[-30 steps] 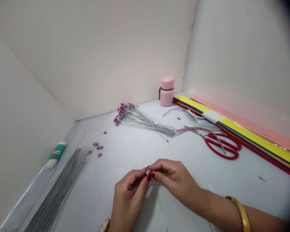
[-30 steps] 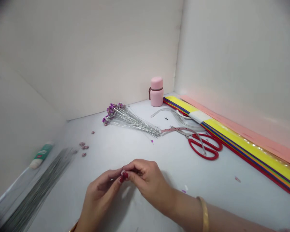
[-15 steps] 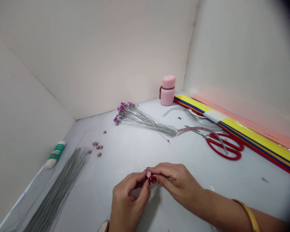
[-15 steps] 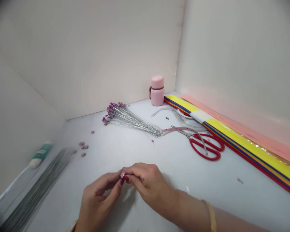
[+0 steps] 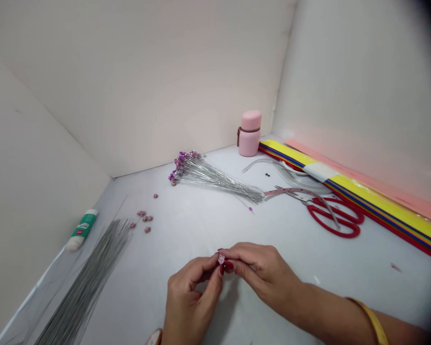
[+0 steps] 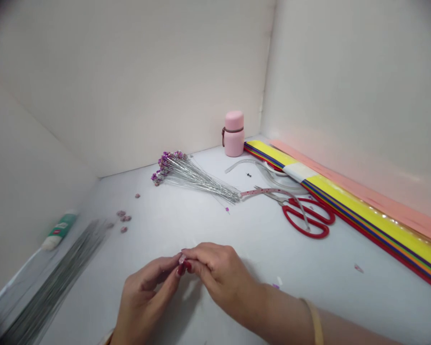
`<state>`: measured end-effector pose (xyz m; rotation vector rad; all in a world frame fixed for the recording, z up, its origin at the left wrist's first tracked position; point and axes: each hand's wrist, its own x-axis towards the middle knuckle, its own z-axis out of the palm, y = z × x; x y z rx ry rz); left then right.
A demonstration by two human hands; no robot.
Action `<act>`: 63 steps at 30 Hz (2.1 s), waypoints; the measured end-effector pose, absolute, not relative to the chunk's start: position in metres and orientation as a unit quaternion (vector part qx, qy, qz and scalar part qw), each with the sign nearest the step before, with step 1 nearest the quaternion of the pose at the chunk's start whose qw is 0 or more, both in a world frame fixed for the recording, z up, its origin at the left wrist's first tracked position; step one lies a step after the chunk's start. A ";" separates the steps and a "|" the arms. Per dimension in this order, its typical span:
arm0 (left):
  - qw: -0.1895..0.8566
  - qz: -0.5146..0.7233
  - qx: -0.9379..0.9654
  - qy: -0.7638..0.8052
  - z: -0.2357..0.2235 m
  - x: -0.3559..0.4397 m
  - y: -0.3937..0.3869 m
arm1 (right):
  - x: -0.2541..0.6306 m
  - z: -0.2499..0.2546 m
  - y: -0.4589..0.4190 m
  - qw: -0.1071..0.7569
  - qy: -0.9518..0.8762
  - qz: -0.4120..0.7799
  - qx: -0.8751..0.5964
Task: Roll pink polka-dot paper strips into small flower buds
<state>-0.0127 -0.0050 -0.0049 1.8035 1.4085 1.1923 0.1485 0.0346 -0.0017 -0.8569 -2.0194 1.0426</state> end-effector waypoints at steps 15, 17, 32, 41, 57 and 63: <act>0.264 0.453 0.653 0.546 -0.004 -0.009 -0.004 | 0.146 -0.004 0.033 0.364 -0.798 0.365 -0.311; 0.249 0.453 0.652 0.555 -0.006 -0.008 -0.004 | 0.144 -0.005 0.032 0.366 -0.808 0.342 -0.310; 0.425 0.453 0.569 0.538 -0.005 -0.011 -0.002 | 0.141 -0.006 0.035 0.368 -0.652 0.548 -0.373; 0.353 0.425 0.629 0.548 -0.006 -0.013 -0.002 | 0.140 -0.009 0.038 0.374 -0.583 0.610 -0.386; 0.315 0.465 0.610 0.559 -0.003 -0.009 -0.003 | 0.139 -0.002 0.036 0.374 -0.595 0.591 -0.397; 0.320 0.461 0.609 0.560 -0.002 -0.010 -0.003 | 0.145 -0.001 0.038 0.345 -0.684 0.523 -0.373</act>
